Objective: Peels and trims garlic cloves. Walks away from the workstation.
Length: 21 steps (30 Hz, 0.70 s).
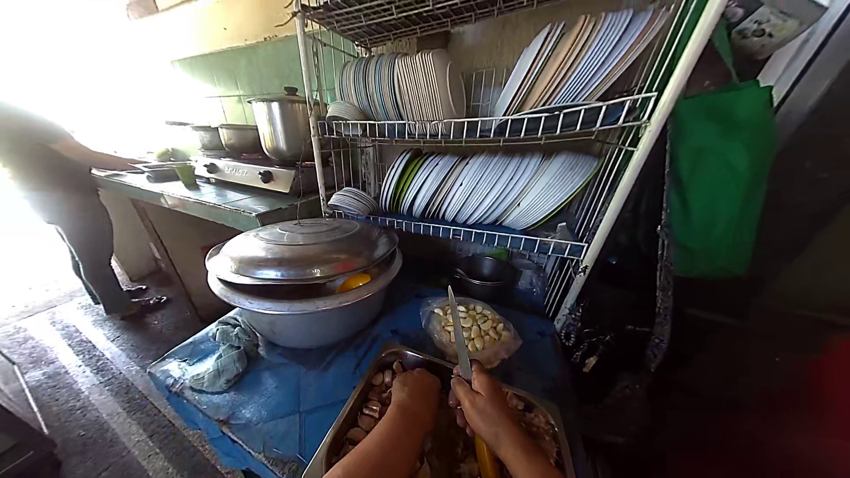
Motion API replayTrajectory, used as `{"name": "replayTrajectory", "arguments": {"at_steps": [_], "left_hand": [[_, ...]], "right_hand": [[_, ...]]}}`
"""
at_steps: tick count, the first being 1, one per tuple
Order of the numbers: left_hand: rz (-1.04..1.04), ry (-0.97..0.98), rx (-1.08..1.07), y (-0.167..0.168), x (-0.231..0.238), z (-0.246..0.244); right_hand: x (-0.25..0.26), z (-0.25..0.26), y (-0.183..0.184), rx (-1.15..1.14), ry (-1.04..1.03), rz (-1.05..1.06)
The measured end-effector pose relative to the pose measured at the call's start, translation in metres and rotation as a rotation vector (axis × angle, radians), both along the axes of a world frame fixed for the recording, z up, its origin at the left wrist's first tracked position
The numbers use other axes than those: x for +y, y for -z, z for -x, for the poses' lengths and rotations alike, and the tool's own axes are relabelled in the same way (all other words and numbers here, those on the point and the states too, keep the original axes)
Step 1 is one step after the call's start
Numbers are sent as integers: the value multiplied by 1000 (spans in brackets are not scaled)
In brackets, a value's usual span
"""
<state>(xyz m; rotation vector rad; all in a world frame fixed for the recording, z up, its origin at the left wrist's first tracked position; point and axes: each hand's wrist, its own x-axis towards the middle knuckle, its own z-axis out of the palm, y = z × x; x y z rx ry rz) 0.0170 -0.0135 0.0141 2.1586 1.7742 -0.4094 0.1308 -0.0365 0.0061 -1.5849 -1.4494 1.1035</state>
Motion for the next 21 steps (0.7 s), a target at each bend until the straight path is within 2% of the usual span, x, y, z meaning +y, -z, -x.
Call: {"name": "replayTrajectory", "arguments": {"at_steps": [3,5,7,9,13,18,21], "left_hand": [[21,25,-37,-2,3,7],[26,60,-205,0,14,23],[-15,74,-508,4,27,41],[-22,4,-843,2,34,54],[208,-281,-1382,-7,30,56],[325,-369,-1552,-9,26,48],[342,-414,-1581,-7,26,45]], "right_hand": [[0,0,0,2,6,13],[0,-1,0,0,16,17],[1,-1,0,14,34,26],[1,0,1,28,37,38],[1,3,2,24,2,55],[-2,5,1,65,-17,22],[-1,5,4,58,-24,-12]]}}
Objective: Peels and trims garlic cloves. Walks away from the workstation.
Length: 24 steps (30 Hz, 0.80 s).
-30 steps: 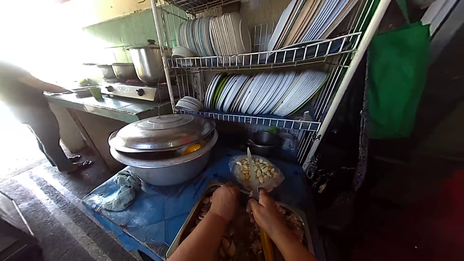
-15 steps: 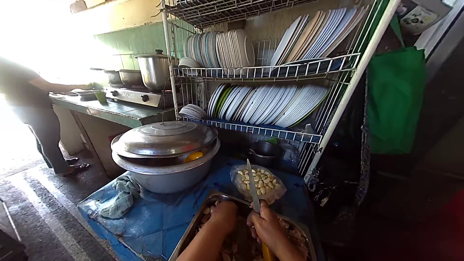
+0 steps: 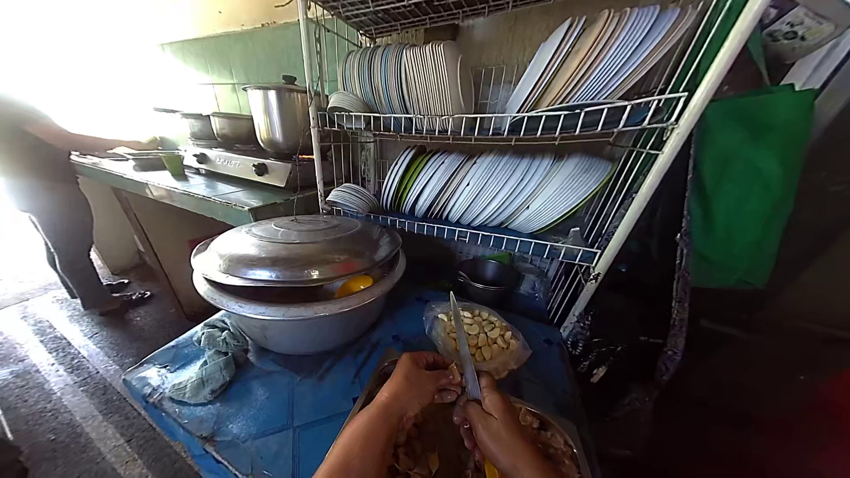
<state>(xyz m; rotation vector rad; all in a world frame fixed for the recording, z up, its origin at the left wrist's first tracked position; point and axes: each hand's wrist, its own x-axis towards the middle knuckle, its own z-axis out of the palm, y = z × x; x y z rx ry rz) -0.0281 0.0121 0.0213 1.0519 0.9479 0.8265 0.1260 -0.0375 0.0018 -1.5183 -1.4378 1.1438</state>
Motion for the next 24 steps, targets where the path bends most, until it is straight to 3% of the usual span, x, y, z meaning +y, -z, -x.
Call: {"name": "replayTrajectory", "arguments": {"at_steps": [14,24], "left_hand": [[-4,-47,36,3,-2,-6],[37,-30,33,0,-4,-8]], "right_hand": [[0,2,1,-172,-2,-78],[-2,7,-5,-352,37,8]]}}
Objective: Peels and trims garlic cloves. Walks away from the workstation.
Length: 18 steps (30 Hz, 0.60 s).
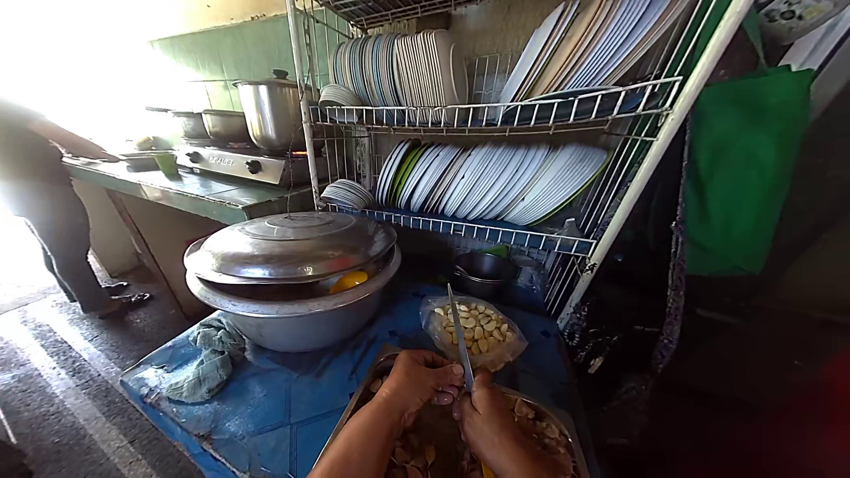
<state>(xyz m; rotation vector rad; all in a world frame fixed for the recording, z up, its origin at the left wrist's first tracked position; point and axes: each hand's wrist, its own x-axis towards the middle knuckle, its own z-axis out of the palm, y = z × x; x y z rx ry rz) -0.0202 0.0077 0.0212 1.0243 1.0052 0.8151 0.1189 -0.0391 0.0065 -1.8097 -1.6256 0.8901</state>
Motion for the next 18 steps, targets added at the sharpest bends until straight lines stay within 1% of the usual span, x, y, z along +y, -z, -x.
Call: {"name": "replayTrajectory", "arguments": {"at_steps": [4,13,18], "left_hand": [[15,-2,-7,0,0,-1],[78,-11,-45,3,-1,-5],[-46,156,46,4,5,8]], "right_hand": [[-1,1,-4,-10,3,38],[2,-1,-4,5,17,39],[1,-4,-4,49,-3,15]]}}
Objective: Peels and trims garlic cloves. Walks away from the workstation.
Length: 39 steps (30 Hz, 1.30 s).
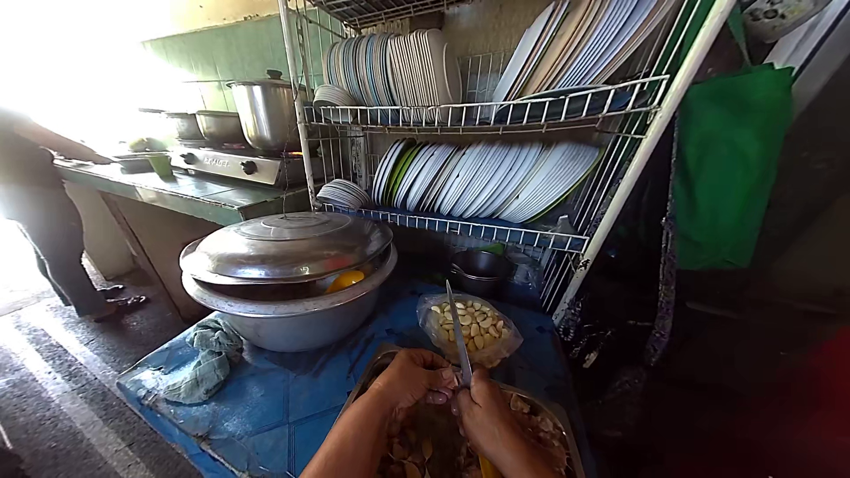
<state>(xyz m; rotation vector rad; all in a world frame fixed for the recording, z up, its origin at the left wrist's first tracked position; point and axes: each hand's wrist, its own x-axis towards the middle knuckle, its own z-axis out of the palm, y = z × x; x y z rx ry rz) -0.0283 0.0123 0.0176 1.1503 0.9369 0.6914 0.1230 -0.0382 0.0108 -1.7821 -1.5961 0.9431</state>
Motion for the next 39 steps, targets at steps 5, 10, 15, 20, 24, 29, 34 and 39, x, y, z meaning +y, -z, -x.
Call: {"name": "replayTrajectory", "arguments": {"at_steps": [5,10,15,20,24,29,34,39], "left_hand": [[-72,161,45,1,4,11],[1,71,-83,2,8,14],[36,-70,-111,1,7,6],[2,-118,-92,-1,4,3],[-24,-138,-52,-1,3,0],[-20,-173,-54,-1,1,-6],[-9,-203,-72,-1,-6,-16],[32,-200,-122,-2,-6,-16]], "right_hand": [[1,-5,-1,98,61,-54],[1,-7,-1,178,70,-47],[-2,-3,0,155,-74,-52],[-2,-2,5,150,-98,-91],[-2,-2,4,144,-100,-93],[0,-1,5,109,-75,-97],[-1,2,0,13,6,-89],[0,0,-2,44,2,-62]]}}
